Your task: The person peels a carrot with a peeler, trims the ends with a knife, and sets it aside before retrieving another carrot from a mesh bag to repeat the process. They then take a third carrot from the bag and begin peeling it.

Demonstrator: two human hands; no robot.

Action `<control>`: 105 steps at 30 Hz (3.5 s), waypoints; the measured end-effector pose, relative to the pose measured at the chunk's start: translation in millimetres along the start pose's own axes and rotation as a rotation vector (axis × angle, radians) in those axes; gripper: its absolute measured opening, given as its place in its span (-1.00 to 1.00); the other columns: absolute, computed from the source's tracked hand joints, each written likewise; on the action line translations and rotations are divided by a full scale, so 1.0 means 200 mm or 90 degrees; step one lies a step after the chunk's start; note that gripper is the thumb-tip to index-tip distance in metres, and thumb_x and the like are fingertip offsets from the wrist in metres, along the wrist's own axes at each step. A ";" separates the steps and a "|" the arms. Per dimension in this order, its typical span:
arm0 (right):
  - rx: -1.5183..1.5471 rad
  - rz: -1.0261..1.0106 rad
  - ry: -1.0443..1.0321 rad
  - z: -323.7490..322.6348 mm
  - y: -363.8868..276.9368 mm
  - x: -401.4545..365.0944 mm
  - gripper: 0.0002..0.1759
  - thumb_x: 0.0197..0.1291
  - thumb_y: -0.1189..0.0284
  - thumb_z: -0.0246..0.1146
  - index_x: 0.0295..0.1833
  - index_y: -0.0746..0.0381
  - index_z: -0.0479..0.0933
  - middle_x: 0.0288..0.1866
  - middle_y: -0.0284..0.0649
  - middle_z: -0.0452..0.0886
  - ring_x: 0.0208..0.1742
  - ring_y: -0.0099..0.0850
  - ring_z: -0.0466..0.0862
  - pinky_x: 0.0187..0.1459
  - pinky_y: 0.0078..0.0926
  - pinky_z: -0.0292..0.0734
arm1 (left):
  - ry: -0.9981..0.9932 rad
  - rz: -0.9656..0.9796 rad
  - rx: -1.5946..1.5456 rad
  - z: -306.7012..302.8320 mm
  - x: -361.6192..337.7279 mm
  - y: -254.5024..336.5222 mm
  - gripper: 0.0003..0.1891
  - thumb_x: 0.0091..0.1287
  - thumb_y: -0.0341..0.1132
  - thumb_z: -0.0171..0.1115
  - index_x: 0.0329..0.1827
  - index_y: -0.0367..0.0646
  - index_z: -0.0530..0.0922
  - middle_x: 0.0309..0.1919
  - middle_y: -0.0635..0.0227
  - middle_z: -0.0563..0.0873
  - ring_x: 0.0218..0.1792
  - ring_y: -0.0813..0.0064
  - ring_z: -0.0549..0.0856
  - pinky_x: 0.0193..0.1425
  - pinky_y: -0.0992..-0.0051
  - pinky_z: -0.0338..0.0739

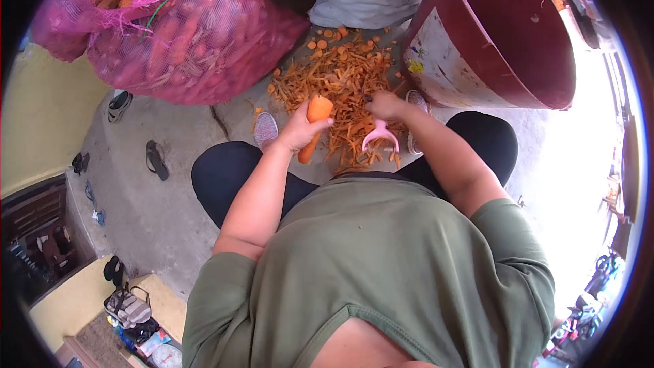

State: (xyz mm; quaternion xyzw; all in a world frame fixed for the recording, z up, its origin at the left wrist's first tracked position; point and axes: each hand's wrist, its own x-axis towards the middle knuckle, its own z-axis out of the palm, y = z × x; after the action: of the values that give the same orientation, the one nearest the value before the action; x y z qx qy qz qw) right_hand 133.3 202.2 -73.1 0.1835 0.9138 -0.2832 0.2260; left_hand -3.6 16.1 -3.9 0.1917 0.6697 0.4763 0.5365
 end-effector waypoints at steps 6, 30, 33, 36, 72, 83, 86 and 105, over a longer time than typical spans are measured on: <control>0.152 -0.029 -0.106 -0.22 -0.37 -0.18 -0.54 -0.05 0.19 0.06 -0.37 0.46 0.46 -0.44 0.17 0.50 -0.35 -0.06 0.55 -0.27 -0.23 0.41 | -0.002 0.031 0.220 0.02 0.01 -0.01 -0.59 -0.11 -0.39 0.34 -0.15 -0.23 0.45 -0.32 0.38 0.58 -0.31 0.57 0.54 -0.20 0.57 0.42; 0.168 0.012 -0.099 -0.20 -0.32 -0.15 -0.57 -0.07 0.20 0.05 -0.46 0.42 0.49 -0.52 0.11 0.51 -0.40 -0.08 0.55 -0.30 -0.27 0.42 | 0.127 0.088 0.538 0.02 -0.02 0.06 -0.53 -0.28 -0.22 0.39 -0.27 -0.27 0.53 -0.38 0.15 0.63 -0.34 0.30 0.62 -0.21 0.43 0.46; 0.145 -0.014 -0.125 -0.24 -0.38 -0.17 -0.58 -0.06 0.23 0.00 -0.48 0.43 0.49 -0.52 0.10 0.51 -0.41 -0.09 0.56 -0.30 -0.26 0.42 | 0.071 -0.025 0.577 0.04 -0.04 0.13 -0.61 -0.25 -0.18 0.36 -0.31 -0.14 0.57 -0.33 0.20 0.63 -0.28 0.27 0.61 -0.17 0.41 0.47; 0.089 -0.042 -0.119 -0.23 -0.36 -0.16 -0.61 -0.07 0.24 0.01 -0.47 0.42 0.49 -0.50 0.08 0.52 -0.41 -0.11 0.56 -0.31 -0.26 0.42 | 0.097 -0.041 0.600 0.05 -0.03 0.12 -0.56 -0.24 -0.19 0.35 -0.23 -0.12 0.55 -0.32 0.19 0.62 -0.26 0.27 0.60 -0.18 0.40 0.47; 0.340 -0.042 -0.070 -0.30 -0.37 -0.19 -0.62 -0.10 0.22 0.07 -0.53 0.39 0.50 -0.55 0.05 0.51 -0.43 -0.13 0.55 -0.32 -0.31 0.41 | -0.039 0.112 -0.069 -0.01 0.01 0.03 -0.53 -0.16 -0.59 0.21 -0.12 -0.11 0.32 -0.35 0.47 0.47 -0.26 0.60 0.48 -0.12 0.56 0.38; 0.308 0.026 0.004 -0.26 -0.29 -0.14 -0.60 -0.06 0.20 0.08 -0.46 0.40 0.49 -0.51 0.08 0.52 -0.42 -0.13 0.57 -0.33 -0.26 0.42 | -0.062 -0.026 -0.224 0.03 -0.02 0.08 -0.54 -0.08 -0.57 0.20 -0.06 -0.15 0.32 -0.35 0.38 0.50 -0.26 0.53 0.52 -0.13 0.53 0.42; 0.302 0.025 -0.010 -0.26 -0.36 -0.17 -0.60 -0.08 0.21 0.09 -0.43 0.41 0.49 -0.50 0.10 0.52 -0.39 -0.10 0.56 -0.30 -0.27 0.43 | -0.085 -0.023 -0.273 0.02 -0.01 0.06 -0.56 -0.05 -0.56 0.20 -0.06 -0.16 0.31 -0.33 0.37 0.49 -0.27 0.51 0.52 -0.13 0.50 0.43; 0.736 0.301 0.133 -0.21 -0.10 -0.13 -0.61 0.01 0.20 0.13 -0.63 0.31 0.43 -0.73 -0.21 0.42 -0.79 -0.46 0.33 -0.74 -0.47 0.17 | -0.255 0.400 -0.020 0.29 -0.16 1.10 -0.71 0.22 -0.36 0.02 0.00 -0.21 0.36 -0.09 0.25 0.51 -0.06 0.50 0.49 -0.04 0.53 0.38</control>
State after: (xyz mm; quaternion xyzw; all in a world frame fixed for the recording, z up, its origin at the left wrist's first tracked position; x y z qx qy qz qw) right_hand 132.0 205.8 -20.0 0.4996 0.5654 -0.6539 0.0563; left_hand 4.5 121.4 201.4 0.4690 0.4525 0.5814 0.4871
